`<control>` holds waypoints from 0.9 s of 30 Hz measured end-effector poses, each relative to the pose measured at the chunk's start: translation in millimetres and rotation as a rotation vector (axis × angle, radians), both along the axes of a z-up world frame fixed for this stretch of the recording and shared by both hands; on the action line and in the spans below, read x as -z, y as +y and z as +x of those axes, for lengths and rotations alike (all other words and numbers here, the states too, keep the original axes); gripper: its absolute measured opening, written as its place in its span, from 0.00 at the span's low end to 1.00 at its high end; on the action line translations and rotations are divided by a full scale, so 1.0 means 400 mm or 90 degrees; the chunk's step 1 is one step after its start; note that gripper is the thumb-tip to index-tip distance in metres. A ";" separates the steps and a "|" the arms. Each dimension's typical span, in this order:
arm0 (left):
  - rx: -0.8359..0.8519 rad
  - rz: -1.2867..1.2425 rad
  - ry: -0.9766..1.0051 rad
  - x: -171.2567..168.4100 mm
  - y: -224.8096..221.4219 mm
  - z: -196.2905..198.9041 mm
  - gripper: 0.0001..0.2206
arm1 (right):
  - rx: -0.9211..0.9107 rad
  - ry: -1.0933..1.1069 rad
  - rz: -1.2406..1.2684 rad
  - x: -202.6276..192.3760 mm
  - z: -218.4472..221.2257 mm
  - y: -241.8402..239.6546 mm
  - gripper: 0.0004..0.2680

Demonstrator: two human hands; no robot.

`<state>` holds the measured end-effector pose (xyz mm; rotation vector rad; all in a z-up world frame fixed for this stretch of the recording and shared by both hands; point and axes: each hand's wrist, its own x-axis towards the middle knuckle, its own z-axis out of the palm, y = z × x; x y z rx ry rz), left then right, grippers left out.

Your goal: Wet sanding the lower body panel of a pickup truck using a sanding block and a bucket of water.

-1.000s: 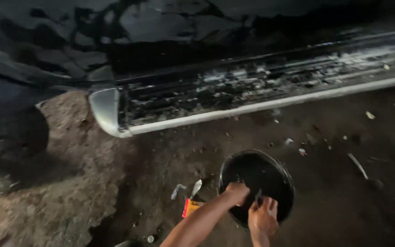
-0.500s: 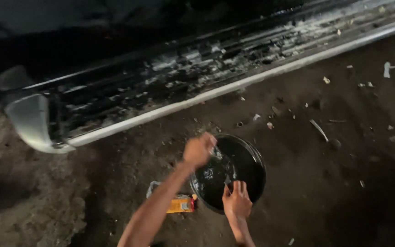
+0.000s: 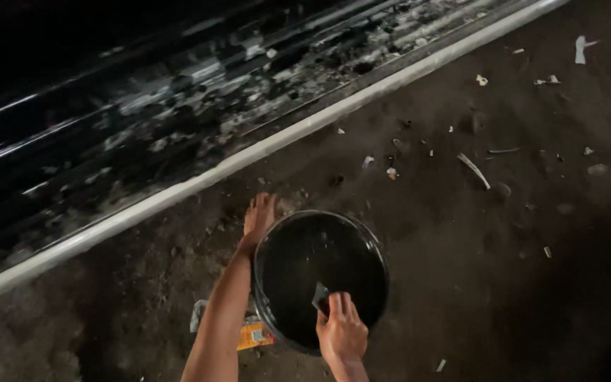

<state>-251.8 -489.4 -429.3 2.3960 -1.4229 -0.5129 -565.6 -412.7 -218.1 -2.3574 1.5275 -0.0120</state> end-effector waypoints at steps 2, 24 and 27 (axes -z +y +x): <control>-0.036 -0.030 -0.046 -0.033 -0.021 -0.013 0.33 | -0.013 -0.002 -0.001 0.016 -0.002 -0.012 0.15; 0.007 -0.313 0.232 -0.711 0.371 -0.311 0.09 | 0.096 0.018 0.029 -0.008 -0.023 0.045 0.18; 0.148 -0.157 0.197 -0.537 0.332 -0.350 0.13 | 0.100 0.007 -0.007 0.006 -0.015 0.049 0.19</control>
